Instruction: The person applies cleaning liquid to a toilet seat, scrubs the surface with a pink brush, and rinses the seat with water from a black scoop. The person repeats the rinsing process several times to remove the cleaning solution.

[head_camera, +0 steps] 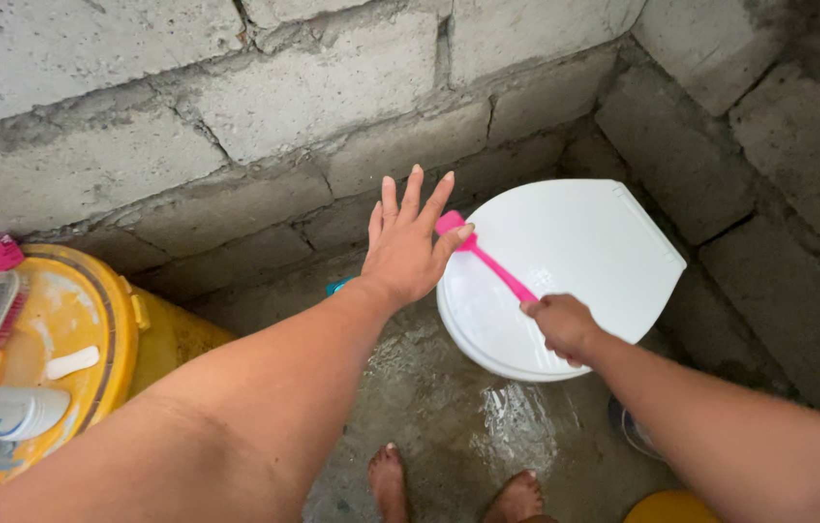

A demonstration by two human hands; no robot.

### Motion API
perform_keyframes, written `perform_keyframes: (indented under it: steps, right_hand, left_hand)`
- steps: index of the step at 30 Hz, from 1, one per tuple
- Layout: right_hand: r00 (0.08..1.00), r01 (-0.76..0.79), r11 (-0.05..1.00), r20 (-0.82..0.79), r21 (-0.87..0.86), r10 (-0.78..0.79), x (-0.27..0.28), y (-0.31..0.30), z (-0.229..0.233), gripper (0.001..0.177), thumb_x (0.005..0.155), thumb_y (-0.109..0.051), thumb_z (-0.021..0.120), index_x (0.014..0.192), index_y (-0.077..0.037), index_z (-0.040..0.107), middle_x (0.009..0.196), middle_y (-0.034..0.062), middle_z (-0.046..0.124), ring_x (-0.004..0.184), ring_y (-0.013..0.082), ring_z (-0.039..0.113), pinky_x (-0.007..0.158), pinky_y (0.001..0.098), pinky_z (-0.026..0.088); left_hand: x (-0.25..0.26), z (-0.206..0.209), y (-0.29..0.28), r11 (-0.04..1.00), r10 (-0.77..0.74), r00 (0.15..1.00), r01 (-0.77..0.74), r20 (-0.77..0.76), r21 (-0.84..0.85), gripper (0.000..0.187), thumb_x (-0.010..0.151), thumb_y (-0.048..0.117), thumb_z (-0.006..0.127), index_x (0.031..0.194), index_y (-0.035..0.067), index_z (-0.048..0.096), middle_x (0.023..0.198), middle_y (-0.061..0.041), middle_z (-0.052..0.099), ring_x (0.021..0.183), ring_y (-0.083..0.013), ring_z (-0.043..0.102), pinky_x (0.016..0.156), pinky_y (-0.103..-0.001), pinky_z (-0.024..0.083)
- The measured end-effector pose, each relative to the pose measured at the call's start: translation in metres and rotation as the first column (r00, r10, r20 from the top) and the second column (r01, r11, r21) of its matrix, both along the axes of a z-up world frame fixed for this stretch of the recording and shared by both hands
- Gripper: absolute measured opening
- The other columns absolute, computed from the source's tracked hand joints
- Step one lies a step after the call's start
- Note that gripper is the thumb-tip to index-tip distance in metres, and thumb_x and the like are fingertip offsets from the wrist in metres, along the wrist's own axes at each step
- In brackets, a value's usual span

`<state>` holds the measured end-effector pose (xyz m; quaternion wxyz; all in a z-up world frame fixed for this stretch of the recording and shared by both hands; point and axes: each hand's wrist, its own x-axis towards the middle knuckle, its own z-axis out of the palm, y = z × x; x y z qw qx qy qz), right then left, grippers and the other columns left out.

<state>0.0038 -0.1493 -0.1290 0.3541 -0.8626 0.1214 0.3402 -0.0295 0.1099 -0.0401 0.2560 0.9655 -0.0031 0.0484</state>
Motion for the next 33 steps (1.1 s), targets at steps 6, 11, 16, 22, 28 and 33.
perform_keyframes:
  steps: [6, 11, 16, 22, 28, 33]
  right_hand:
    - [0.999, 0.031, 0.998, 0.012, -0.052, -0.030, -0.070, -0.049, -0.009, 0.046, 0.096, -0.043, 0.060, 0.120, -0.004, 0.070, 0.062, 0.0086, 0.058, 0.045, 0.0200, 0.053, 0.041, 0.0383, 0.043]
    - [0.998, 0.067, 0.994, 0.014, -0.088, -0.066, -0.058, -0.040, 0.012, 0.048, 0.098, -0.044, 0.059, 0.125, -0.006, 0.070, 0.062, 0.0086, 0.056, 0.045, 0.0214, 0.048, 0.042, 0.0399, 0.039]
    - [0.999, 0.017, 0.987, -0.044, -0.158, -0.025, -0.046, 0.000, 0.010, 0.047, 0.099, -0.046, 0.055, 0.129, -0.011, 0.064, 0.062, 0.0122, 0.056, 0.048, 0.0247, 0.051, 0.045, 0.0426, 0.044]
    - [0.979, -0.082, 0.991, 0.176, -0.105, 0.099, -0.107, -0.052, -0.041, 0.051, 0.097, -0.049, 0.064, 0.124, -0.008, 0.076, 0.091, 0.0035, 0.071, 0.074, 0.0124, 0.065, 0.070, 0.0327, 0.050]
    - [0.988, 0.030, 0.991, 0.156, -0.131, -0.009, -0.102, -0.056, -0.019, 0.053, 0.098, -0.045, 0.061, 0.129, -0.004, 0.072, 0.090, 0.0116, 0.074, 0.068, 0.0153, 0.069, 0.067, 0.0320, 0.053]
    - [0.996, 0.073, 0.991, -0.040, -0.110, -0.078, -0.098, -0.008, -0.007, 0.050, 0.103, -0.041, 0.055, 0.135, -0.004, 0.067, 0.101, 0.0244, 0.072, 0.076, 0.0345, 0.066, 0.074, 0.0494, 0.053]
  left_hand:
    - [-0.009, 0.002, 0.006, 1.000, -0.019, 1.000, 0.019, -0.009, -0.021, 0.074, 0.099, 0.060, 0.050, 0.163, 0.031, 0.024, 0.172, -0.014, 0.008, 0.156, -0.0454, -0.003, 0.123, -0.056, 0.005]
    - [-0.016, 0.003, 0.007, 0.999, -0.041, 0.999, 0.041, 0.008, -0.029, 0.074, 0.099, 0.060, 0.050, 0.162, 0.031, 0.024, 0.172, -0.015, 0.008, 0.156, -0.0455, -0.002, 0.123, -0.056, 0.005]
    - [-0.021, 0.002, 0.010, 0.998, -0.063, 0.998, 0.063, 0.010, -0.005, 0.075, 0.098, 0.060, 0.051, 0.162, 0.032, 0.024, 0.171, -0.015, 0.008, 0.156, -0.0456, -0.002, 0.123, -0.055, 0.006]
    - [-0.026, 0.003, 0.013, 0.997, -0.077, 0.997, 0.077, 0.004, -0.026, 0.075, 0.099, 0.059, 0.050, 0.163, 0.031, 0.023, 0.172, -0.014, 0.008, 0.156, -0.0453, -0.003, 0.123, -0.056, 0.006]
    - [-0.030, 0.008, 0.009, 0.994, -0.100, 0.995, 0.100, 0.011, -0.038, 0.073, 0.100, 0.060, 0.049, 0.163, 0.032, 0.023, 0.172, -0.014, 0.007, 0.156, -0.0445, -0.003, 0.123, -0.056, 0.004]
    - [-0.036, 0.010, 0.009, 0.992, -0.118, 0.993, 0.117, -0.010, -0.039, 0.073, 0.099, 0.060, 0.049, 0.162, 0.032, 0.024, 0.172, -0.013, 0.007, 0.156, -0.0436, -0.004, 0.124, -0.054, 0.004]
